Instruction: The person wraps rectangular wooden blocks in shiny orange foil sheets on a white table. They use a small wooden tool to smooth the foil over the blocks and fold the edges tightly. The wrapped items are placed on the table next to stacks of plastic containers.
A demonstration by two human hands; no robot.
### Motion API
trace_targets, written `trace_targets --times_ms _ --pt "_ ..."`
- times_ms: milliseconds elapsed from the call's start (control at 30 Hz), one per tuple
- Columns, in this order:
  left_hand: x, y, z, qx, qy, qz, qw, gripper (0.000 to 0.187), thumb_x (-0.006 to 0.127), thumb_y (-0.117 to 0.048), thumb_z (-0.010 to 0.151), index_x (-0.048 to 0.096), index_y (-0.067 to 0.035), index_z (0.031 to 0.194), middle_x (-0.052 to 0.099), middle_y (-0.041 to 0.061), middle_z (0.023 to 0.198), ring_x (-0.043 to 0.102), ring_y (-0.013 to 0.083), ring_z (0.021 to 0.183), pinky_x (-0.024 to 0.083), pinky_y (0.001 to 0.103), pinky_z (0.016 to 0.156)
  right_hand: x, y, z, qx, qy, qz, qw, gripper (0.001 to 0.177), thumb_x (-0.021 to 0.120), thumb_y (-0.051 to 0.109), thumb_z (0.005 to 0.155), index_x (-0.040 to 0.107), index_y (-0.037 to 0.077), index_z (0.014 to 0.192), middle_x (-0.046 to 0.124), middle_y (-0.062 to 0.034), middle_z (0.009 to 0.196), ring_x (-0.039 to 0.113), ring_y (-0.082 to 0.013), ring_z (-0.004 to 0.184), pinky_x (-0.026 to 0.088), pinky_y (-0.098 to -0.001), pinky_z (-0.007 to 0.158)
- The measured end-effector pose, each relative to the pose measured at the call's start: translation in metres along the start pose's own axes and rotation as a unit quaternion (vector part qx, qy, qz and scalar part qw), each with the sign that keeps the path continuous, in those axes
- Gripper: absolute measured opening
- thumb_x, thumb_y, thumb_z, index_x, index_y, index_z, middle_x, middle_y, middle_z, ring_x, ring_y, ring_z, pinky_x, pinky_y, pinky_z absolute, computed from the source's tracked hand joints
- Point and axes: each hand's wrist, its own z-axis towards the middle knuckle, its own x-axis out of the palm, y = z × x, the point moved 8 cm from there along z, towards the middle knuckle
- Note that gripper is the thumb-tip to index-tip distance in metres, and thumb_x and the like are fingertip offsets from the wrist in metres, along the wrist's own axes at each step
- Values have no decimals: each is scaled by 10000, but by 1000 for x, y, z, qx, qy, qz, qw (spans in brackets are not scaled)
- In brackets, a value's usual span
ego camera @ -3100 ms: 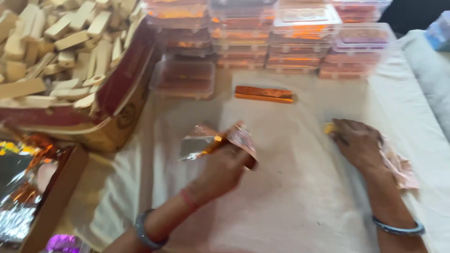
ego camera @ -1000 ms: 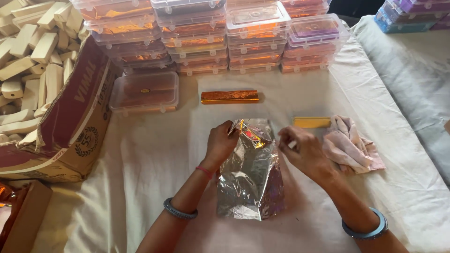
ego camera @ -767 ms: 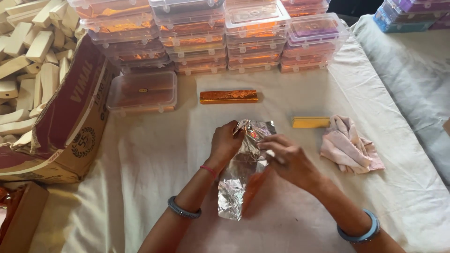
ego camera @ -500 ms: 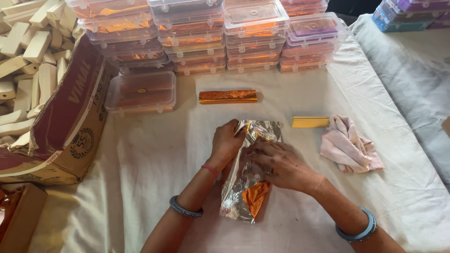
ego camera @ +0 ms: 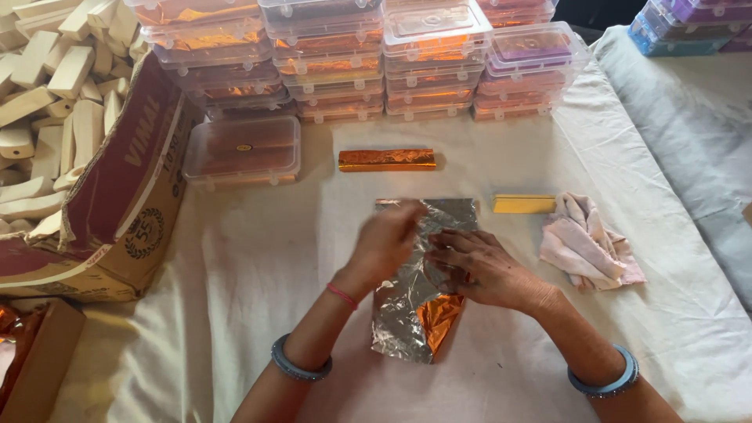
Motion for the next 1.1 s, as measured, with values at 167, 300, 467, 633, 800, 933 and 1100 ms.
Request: trace_targets --times_ms 167,300,467,633,800,933,1100 --pt "62 19 -13 120 135 12 984 373 513 -246 1042 617 -81 1359 603 113 1445 582 315 1308 490 417 1062 -12 -12 -4 36 10 -20 999 558 749 302 844 625 227 1382 477 -38 1530 438 -253 1393 296 -451 1146" --pt "64 25 -10 88 161 -25 983 444 451 -302 1066 557 -85 1439 524 128 1518 505 320 1378 436 418 1099 -19 -15 -12 27 25 14 999 473 735 279 853 669 210 1316 510 -15 1524 454 -226 1393 286 -458 1141" --pt "66 25 -17 130 136 -17 982 490 469 -370 1061 564 -77 1441 536 149 1549 510 325 1421 431 409 1149 -17 -12 -21 -13 73 24 997 425 765 182 790 780 276 1205 601 8 1490 500 -212 1374 338 -442 1119" --pt "76 6 -29 190 153 86 966 678 584 -523 1017 472 -60 1500 391 201 1635 356 369 1522 316 451 1222 -35 -35 -25 120 91 24 988 332 775 232 820 776 283 1148 718 22 1326 671 -188 1219 527 -352 1048" --pt "90 7 -37 177 184 217 942 867 645 -607 875 392 -204 1599 356 166 1616 238 375 1540 190 513 1259 -73 -104 -43 191 -181 -93 960 399 731 237 890 690 151 1278 673 -22 1339 615 -218 1243 469 -425 1059" --pt "85 -5 -39 191 163 213 944 887 651 -661 843 401 -218 1570 309 206 1628 183 403 1535 153 535 1220 -66 -141 -55 209 -219 -146 942 473 703 217 878 658 150 1344 643 -50 1383 555 -238 1311 364 -486 1056" --pt "96 8 -40 168 190 225 941 949 566 -757 850 357 -219 1604 250 193 1657 106 418 1560 94 556 1235 -58 -148 -54 250 -168 -149 942 429 667 283 931 654 175 1346 658 -57 1280 584 -266 1228 331 -493 1074"
